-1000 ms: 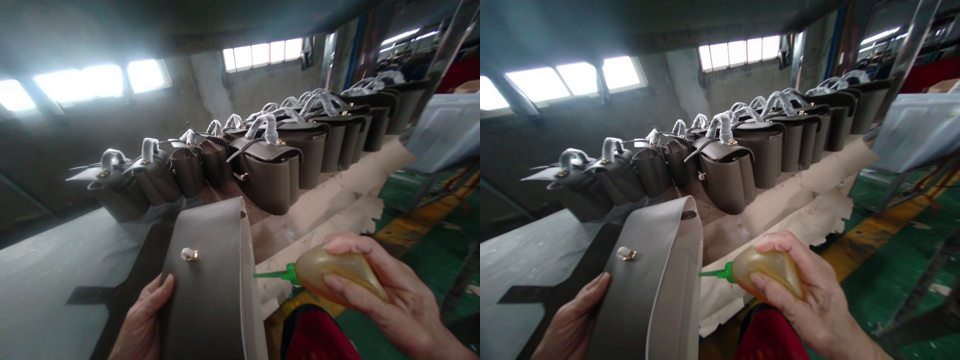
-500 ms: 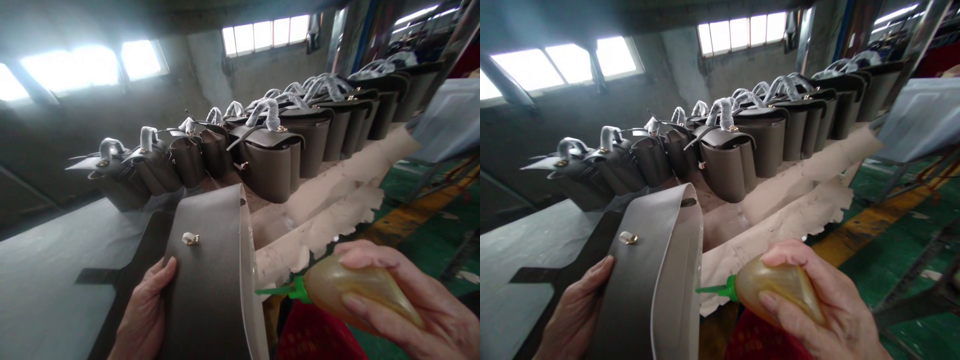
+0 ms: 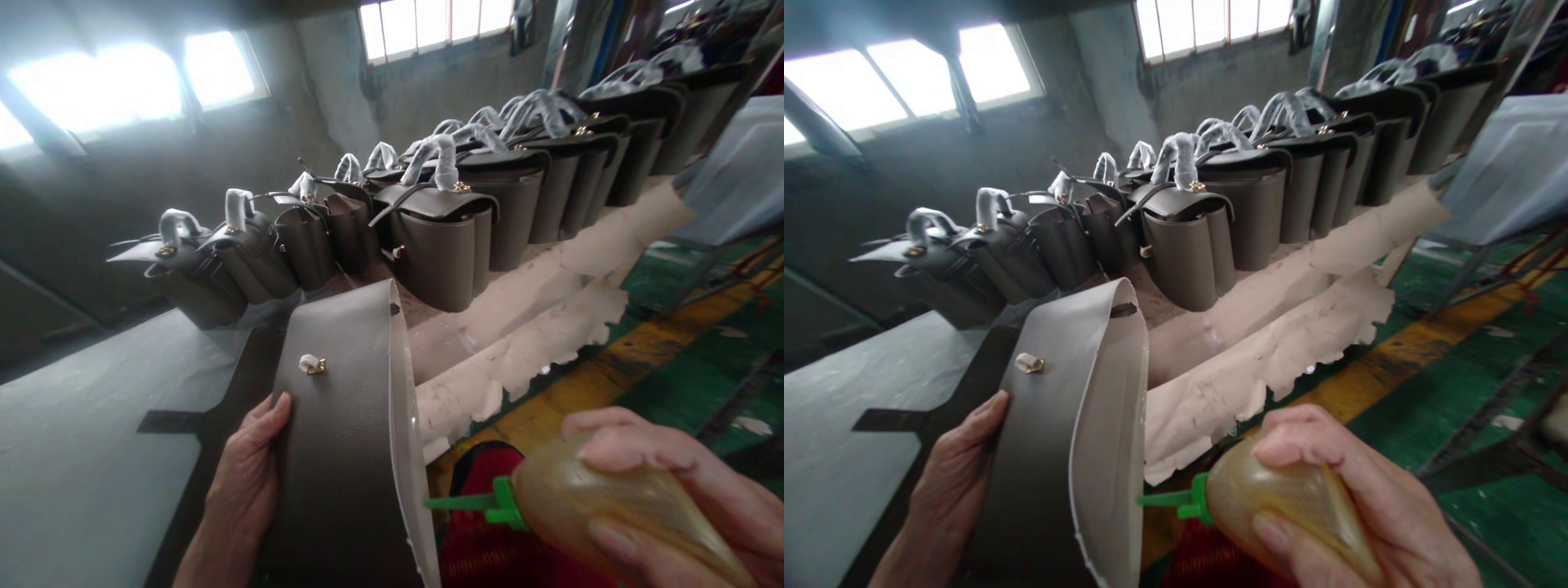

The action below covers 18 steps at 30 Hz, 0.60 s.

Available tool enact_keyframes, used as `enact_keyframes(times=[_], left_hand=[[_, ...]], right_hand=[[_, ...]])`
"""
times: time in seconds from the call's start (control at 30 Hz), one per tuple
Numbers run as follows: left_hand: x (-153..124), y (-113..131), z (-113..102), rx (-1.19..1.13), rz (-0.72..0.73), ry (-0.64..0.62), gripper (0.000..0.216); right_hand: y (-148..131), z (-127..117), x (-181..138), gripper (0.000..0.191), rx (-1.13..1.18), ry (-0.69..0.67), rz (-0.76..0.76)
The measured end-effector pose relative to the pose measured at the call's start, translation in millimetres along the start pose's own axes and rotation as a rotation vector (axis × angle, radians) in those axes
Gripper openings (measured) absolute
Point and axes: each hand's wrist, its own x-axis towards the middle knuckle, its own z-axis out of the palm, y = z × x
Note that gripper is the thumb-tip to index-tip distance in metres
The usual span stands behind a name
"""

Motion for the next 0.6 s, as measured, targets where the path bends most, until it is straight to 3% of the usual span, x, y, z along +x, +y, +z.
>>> enact_keyframes(times=[0.13, 0.4, 0.6], left_hand=[[-0.8, -0.1, 0.7, 0.027, 0.009, -0.001, 0.013], [-2.1, 1.1, 3.1, 0.043, 0.017, 0.005, 0.018], [-1.2, 1.6, 3.5, 0.014, 0.020, 0.033, 0.018]], right_hand=[[0.8, -5.5, 1.0, 0.019, 0.040, -0.061, -0.150], [2.0, -5.6, -1.5, 0.019, 0.091, -0.100, -0.153], [-13.5, -9.0, -20.7, 0.017, 0.130, -0.072, 0.045]])
